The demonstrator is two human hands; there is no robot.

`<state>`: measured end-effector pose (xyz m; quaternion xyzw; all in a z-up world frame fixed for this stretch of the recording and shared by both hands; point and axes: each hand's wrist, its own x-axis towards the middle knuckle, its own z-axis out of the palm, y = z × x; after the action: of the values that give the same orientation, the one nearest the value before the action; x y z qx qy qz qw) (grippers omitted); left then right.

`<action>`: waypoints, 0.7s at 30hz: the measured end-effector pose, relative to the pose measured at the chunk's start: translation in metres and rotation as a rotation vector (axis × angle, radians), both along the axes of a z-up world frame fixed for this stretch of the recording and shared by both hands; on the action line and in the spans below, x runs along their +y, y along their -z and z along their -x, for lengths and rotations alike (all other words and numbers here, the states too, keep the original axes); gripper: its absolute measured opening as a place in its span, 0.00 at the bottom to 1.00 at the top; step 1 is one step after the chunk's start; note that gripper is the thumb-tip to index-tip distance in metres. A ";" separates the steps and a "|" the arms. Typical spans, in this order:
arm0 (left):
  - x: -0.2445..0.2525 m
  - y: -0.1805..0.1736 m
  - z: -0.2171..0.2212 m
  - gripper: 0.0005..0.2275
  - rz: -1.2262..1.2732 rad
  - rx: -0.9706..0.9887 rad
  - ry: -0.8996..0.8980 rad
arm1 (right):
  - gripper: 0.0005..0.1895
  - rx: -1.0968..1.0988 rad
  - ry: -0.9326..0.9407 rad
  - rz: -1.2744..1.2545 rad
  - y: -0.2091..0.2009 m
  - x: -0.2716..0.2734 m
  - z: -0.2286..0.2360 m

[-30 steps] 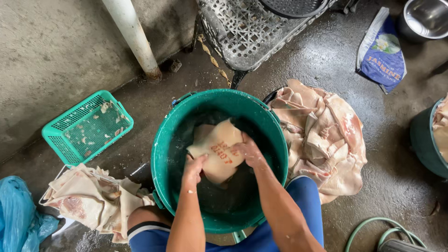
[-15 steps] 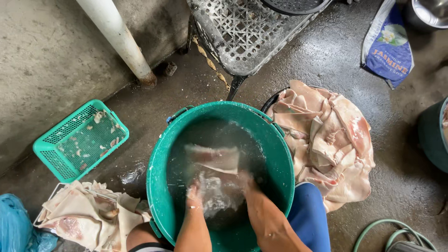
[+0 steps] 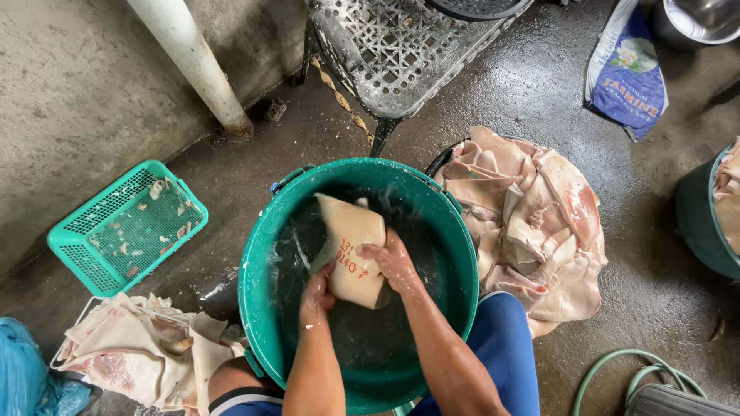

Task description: The person washes raw animal skins in a bucket of water by hand, moving pieces one at a time from a pile on the floor into the bucket and then to a separate basin.

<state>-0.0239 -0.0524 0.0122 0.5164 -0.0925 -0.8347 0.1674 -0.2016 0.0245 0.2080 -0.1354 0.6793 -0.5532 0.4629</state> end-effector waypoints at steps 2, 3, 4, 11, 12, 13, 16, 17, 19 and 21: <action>0.010 0.002 -0.011 0.19 -0.125 -0.040 -0.049 | 0.32 -0.261 0.047 -0.097 0.063 0.007 -0.001; 0.016 0.001 -0.019 0.20 -0.162 -0.106 -0.027 | 0.32 -0.396 0.034 -0.118 0.092 0.013 -0.003; 0.018 0.000 -0.026 0.20 -0.182 -0.174 0.001 | 0.31 -0.528 0.021 -0.130 0.117 0.017 -0.006; 0.019 -0.019 -0.027 0.20 0.475 -0.705 0.212 | 0.27 -0.193 -0.128 -0.345 0.154 0.051 -0.031; 0.017 -0.025 -0.023 0.20 0.579 -0.731 0.214 | 0.26 -0.117 -0.158 -0.319 0.143 0.044 -0.031; 0.016 -0.034 -0.023 0.21 0.635 -0.702 0.212 | 0.24 -0.038 -0.191 -0.305 0.127 0.041 -0.031; -0.010 -0.074 -0.005 0.22 0.762 -0.536 0.162 | 0.21 0.233 -0.238 -0.235 0.063 0.017 -0.010; -0.015 -0.090 -0.002 0.24 0.753 -0.483 0.144 | 0.20 0.315 -0.237 -0.219 0.038 0.017 -0.004; -0.026 -0.124 0.001 0.25 0.740 -0.138 -0.071 | 0.18 0.479 -0.241 -0.185 -0.014 0.023 0.000; -0.036 -0.154 0.001 0.31 0.721 -0.147 -0.017 | 0.16 0.712 -0.250 -0.135 -0.066 0.029 0.003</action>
<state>-0.0249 -0.0885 0.1665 0.4836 -0.3884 -0.7076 0.3386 -0.2045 0.0536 0.2739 -0.3703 0.8106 -0.3647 0.2698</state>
